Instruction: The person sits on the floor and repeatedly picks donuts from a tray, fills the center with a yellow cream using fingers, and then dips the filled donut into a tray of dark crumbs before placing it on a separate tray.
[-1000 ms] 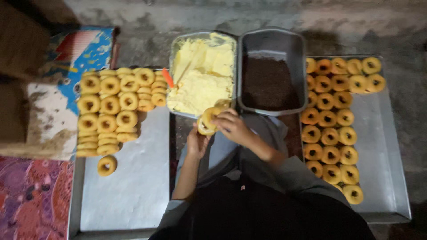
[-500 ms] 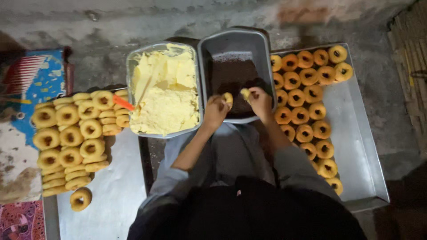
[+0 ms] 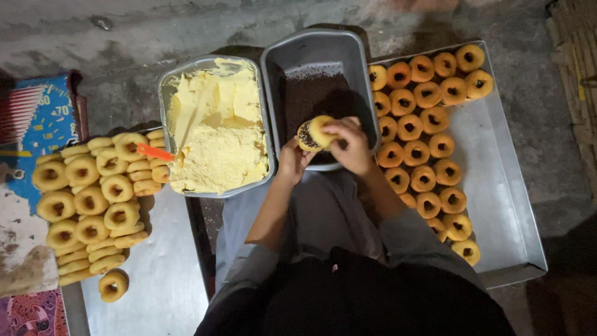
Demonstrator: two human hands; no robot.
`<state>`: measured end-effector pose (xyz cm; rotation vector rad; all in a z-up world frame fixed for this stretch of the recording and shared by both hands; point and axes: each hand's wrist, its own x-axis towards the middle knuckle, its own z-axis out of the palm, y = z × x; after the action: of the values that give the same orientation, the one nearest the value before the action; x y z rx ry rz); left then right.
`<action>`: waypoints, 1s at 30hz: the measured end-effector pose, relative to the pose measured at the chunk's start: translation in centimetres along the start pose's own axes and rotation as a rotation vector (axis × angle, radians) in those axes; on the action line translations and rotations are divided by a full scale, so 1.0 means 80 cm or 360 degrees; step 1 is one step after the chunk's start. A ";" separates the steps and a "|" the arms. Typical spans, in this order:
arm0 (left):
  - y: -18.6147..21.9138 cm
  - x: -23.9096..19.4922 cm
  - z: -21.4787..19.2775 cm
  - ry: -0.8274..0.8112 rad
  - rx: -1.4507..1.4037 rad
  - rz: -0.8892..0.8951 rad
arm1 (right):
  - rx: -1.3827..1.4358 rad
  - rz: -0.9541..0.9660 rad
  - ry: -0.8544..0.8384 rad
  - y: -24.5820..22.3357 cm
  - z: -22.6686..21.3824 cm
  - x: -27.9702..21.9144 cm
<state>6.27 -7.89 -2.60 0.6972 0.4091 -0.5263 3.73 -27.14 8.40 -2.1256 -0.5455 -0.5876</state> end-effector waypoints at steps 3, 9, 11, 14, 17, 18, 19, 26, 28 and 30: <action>0.005 -0.012 0.019 -0.0168 -0.0053 0.0011 | -0.0150 -0.0155 -0.0162 -0.033 0.005 0.020; 0.019 -0.025 0.056 -0.0043 0.0045 0.0004 | 0.1272 0.1276 0.0290 -0.020 0.013 0.006; 0.022 -0.030 0.070 -0.0090 0.0302 -0.0130 | 0.1973 0.1541 0.0414 -0.002 0.005 -0.022; 0.018 -0.033 0.097 -0.0046 0.0762 -0.0122 | 0.0778 0.1380 0.0147 0.020 -0.011 -0.079; 0.006 -0.043 0.109 0.0073 0.0899 0.0259 | 0.1601 0.1514 0.0867 0.044 -0.036 -0.153; 0.002 -0.046 0.111 0.0111 0.0885 0.0432 | 0.2415 0.1562 0.1321 0.053 -0.050 -0.180; -0.001 -0.050 0.110 0.0072 0.0841 0.0738 | 0.2274 0.1536 0.1373 0.056 -0.068 -0.214; 0.027 -0.089 0.044 0.0228 0.0789 0.1755 | 0.1113 0.1318 0.1777 -0.012 -0.291 -0.444; 0.038 -0.106 0.027 0.0247 0.0421 0.1648 | 0.0972 0.1327 0.1748 -0.041 -0.355 -0.475; 0.048 -0.125 0.011 0.0221 0.0052 0.1559 | 0.0214 0.1781 0.1702 -0.071 -0.390 -0.501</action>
<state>0.73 -2.85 5.13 0.8714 0.1473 0.4437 -38.06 -56.39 5.31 -1.3498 1.0826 -0.8217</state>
